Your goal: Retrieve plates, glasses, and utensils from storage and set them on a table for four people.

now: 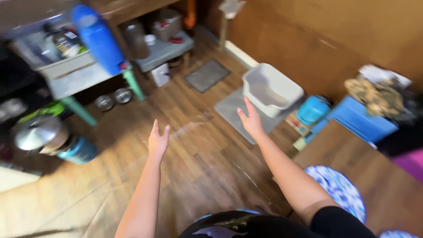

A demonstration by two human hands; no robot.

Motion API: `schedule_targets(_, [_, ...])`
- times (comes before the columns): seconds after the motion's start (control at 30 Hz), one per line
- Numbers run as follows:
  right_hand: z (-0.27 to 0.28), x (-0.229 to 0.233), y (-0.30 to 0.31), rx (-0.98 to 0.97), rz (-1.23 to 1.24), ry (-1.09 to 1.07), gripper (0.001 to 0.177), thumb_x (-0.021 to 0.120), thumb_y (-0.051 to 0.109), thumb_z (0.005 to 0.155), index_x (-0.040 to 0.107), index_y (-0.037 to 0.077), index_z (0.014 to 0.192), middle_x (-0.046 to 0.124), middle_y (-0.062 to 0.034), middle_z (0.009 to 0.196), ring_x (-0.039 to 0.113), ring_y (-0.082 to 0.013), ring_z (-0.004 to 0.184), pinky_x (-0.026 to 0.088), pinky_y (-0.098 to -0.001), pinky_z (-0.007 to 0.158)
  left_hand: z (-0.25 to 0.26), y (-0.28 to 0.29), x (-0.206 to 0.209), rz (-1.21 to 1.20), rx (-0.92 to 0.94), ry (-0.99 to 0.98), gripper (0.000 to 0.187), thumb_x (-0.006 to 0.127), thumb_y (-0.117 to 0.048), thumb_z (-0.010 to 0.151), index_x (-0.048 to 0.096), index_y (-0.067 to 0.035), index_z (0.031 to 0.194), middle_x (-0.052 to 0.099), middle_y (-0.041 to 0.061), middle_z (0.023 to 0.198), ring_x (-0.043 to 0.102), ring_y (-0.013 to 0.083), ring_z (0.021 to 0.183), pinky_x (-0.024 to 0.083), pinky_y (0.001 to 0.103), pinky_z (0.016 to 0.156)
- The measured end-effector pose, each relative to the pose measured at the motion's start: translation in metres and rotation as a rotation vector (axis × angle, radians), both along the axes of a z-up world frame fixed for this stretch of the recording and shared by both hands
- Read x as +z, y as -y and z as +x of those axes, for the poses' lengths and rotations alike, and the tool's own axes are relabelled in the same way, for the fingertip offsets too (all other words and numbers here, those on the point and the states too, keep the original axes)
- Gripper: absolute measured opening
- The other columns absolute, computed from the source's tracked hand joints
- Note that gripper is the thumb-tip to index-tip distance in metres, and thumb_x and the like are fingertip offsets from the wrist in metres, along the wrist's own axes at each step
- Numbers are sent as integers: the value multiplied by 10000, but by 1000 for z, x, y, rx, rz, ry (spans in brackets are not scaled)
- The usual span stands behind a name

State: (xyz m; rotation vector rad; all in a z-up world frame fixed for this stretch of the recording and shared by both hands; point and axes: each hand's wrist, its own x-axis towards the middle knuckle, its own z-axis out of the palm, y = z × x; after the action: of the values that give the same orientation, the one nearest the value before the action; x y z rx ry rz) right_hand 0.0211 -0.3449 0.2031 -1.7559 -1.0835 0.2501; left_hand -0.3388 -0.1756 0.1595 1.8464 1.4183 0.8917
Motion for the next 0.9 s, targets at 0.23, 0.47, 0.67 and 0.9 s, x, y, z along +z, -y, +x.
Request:
schedule_targets(0.23, [-61,-12,-160,290,69,94,696,679,276,986,383,71,1582,475,-197,1569,436,-317,1477,341,-370,1199,-72,-58,19,-115,229,56,782,662,-463,937,382,-105,1573,556,245,1440,547,379,1339,455,413,1077])
schedule_targets(0.47, [-124,-16,-322,487,103,107,670,681,290,978,425,55,1551,501,-179,1562,459,-297,1463,350,-370,1200,-141,-159,-7,-4,419,79,756,669,-449,949,404,-87,1557,525,231,1498,503,368,1390,422,405,1115])
schedule_targets(0.67, [-151,-23,-461,625,72,46,677,669,290,981,408,37,1552,481,-177,1571,446,-300,1463,342,-380,1182,-168,-255,13,-25,518,142,760,665,-440,942,394,-83,1556,511,219,1514,483,339,1417,408,393,1124])
schedule_targets(0.9, [-186,-30,-582,664,5,25,664,682,331,974,445,95,1547,528,-145,1547,487,-278,1447,385,-360,1165,-195,-347,26,-51,589,134,745,652,-441,959,392,-97,1567,521,210,1509,484,341,1416,407,383,1133])
